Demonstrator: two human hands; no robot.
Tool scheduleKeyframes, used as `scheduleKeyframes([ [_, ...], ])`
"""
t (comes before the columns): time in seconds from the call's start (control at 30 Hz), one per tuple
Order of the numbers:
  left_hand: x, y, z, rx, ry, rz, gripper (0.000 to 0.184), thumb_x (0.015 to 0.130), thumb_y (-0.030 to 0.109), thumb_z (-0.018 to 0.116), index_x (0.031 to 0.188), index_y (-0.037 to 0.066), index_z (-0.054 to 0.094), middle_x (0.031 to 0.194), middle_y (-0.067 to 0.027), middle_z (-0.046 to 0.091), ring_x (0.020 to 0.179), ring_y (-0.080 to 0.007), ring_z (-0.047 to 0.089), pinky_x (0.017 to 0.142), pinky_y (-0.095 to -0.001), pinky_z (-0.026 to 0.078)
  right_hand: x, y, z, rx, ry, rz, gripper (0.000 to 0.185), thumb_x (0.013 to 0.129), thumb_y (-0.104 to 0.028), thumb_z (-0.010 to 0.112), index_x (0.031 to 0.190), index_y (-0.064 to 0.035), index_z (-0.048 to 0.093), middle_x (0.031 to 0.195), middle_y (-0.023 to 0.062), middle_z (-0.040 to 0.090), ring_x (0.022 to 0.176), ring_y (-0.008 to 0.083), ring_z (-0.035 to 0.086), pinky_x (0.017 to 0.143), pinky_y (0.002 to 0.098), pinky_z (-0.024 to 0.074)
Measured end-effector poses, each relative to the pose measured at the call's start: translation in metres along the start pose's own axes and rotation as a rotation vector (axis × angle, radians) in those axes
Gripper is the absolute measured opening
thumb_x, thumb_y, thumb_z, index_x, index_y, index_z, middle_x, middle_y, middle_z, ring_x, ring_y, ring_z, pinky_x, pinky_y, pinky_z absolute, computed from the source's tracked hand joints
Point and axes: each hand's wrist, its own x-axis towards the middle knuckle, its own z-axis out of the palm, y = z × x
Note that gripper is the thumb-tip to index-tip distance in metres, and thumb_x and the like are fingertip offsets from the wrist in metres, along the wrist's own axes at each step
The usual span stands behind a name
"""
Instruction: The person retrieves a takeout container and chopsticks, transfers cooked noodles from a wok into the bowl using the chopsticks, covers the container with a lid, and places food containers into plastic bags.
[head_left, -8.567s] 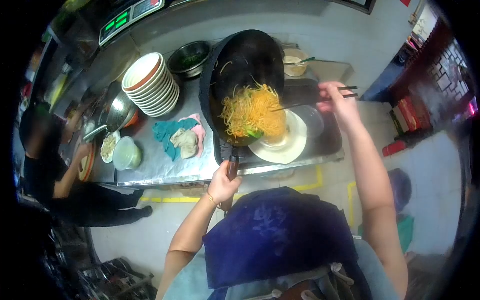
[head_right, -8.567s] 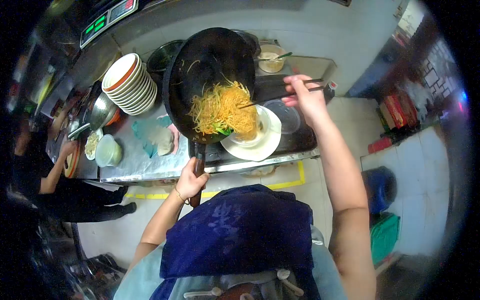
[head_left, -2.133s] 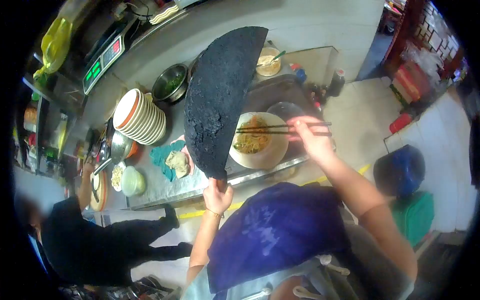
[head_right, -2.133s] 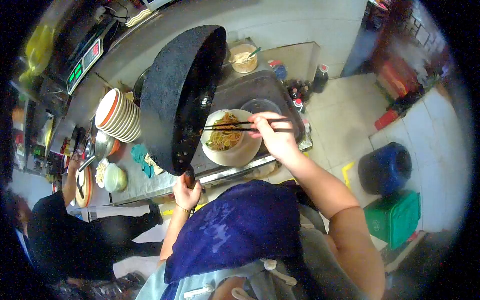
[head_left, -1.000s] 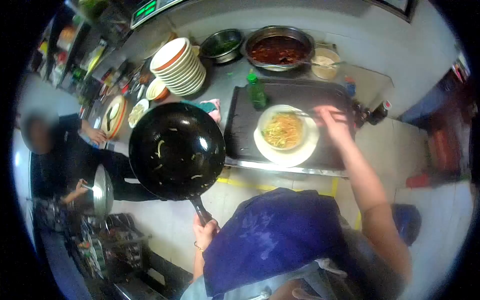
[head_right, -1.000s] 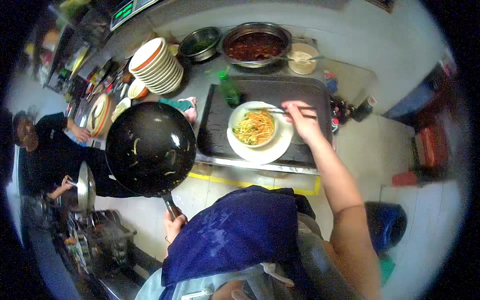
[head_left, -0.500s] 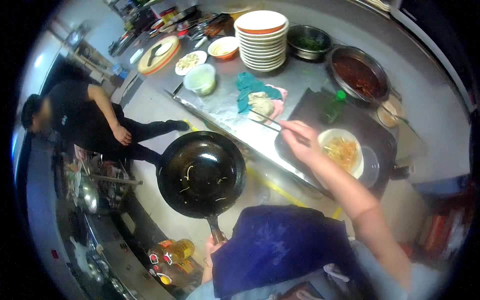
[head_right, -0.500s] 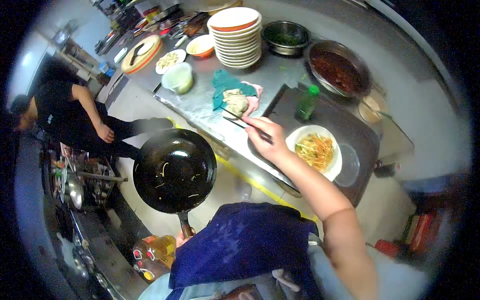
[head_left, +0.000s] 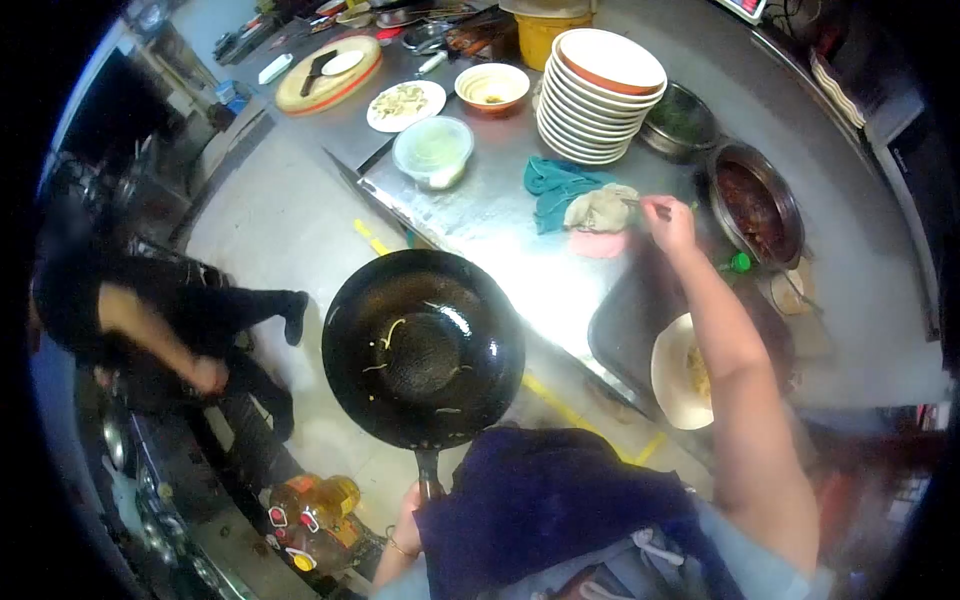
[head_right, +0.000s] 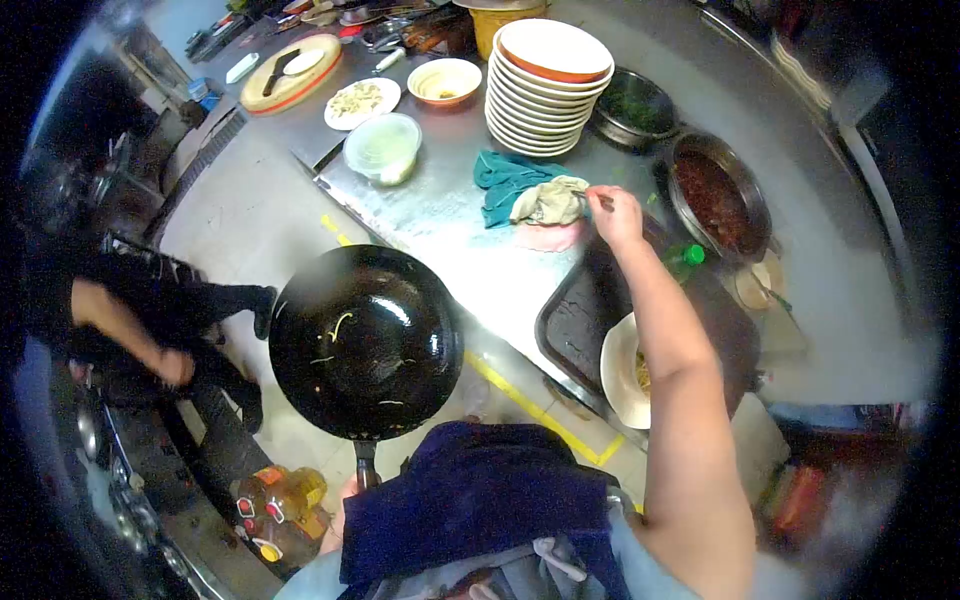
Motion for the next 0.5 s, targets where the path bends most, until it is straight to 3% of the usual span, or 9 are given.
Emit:
scheduleKeyframes([
  [0.13, 0.03, 0.041, -0.005, -0.019, -0.138, -0.057, 0.016, 0.077, 0.005, 0.062, 0.09, 0.007, 0.052, 0.081, 0.002, 0.053, 0.075, -0.0087, 0.051, 0.068, -0.0237, 0.044, 0.02, 0.027, -0.015, -0.355, 0.01, -0.06, 0.014, 0.08, -0.021, 0.061, 0.085, -0.0108, 0.069, 0.09, 0.0119, 0.065, 0.081, 0.0297, 0.062, 0.071, 0.036, 0.0501],
  [0.23, 0.046, 0.043, -0.015, 0.004, -0.215, -0.045, 0.021, 0.076, 0.006, 0.065, 0.093, 0.007, 0.053, 0.084, 0.0028, 0.053, 0.078, -0.0081, 0.05, 0.071, -0.0236, 0.044, 0.022, 0.033, -0.03, -0.447, -0.007, 0.018, 0.014, 0.08, -0.017, 0.062, 0.088, -0.0083, 0.069, 0.09, 0.0137, 0.065, 0.083, 0.0297, 0.063, 0.073, 0.0346, 0.05],
  [0.37, 0.074, 0.045, -0.016, 0.119, -0.314, -0.011, 0.024, 0.076, 0.009, 0.066, 0.096, 0.008, 0.052, 0.086, 0.0032, 0.053, 0.078, -0.0071, 0.049, 0.072, -0.023, 0.043, 0.015, -0.015, -0.052, -0.215, 0.127, 0.184, 0.019, 0.083, -0.02, 0.059, 0.087, -0.0032, 0.067, 0.088, 0.0134, 0.065, 0.082, 0.0253, 0.064, 0.074, 0.0323, 0.0481],
  [0.4, 0.082, 0.053, -0.009, 0.115, -0.346, -0.014, 0.025, 0.076, 0.011, 0.066, 0.096, 0.008, 0.052, 0.085, 0.0032, 0.053, 0.078, -0.0069, 0.048, 0.072, -0.0229, 0.043, 0.011, -0.024, -0.059, -0.25, 0.125, 0.034, 0.019, 0.085, -0.018, 0.057, 0.087, -0.0015, 0.065, 0.086, 0.0124, 0.064, 0.08, 0.0223, 0.062, 0.072, 0.0291, 0.047],
  [0.5, 0.094, 0.066, 0.003, 0.059, -0.412, -0.007, 0.024, 0.076, 0.013, 0.065, 0.095, 0.007, 0.051, 0.084, 0.0021, 0.052, 0.078, -0.0083, 0.048, 0.071, -0.0234, 0.042, -0.006, -0.065, -0.066, 0.07, 0.112, -0.004, 0.007, 0.082, -0.008, 0.059, 0.084, -0.0027, 0.063, 0.079, 0.012, 0.061, 0.07, 0.0244, 0.061, 0.064, 0.0303, 0.0477],
])
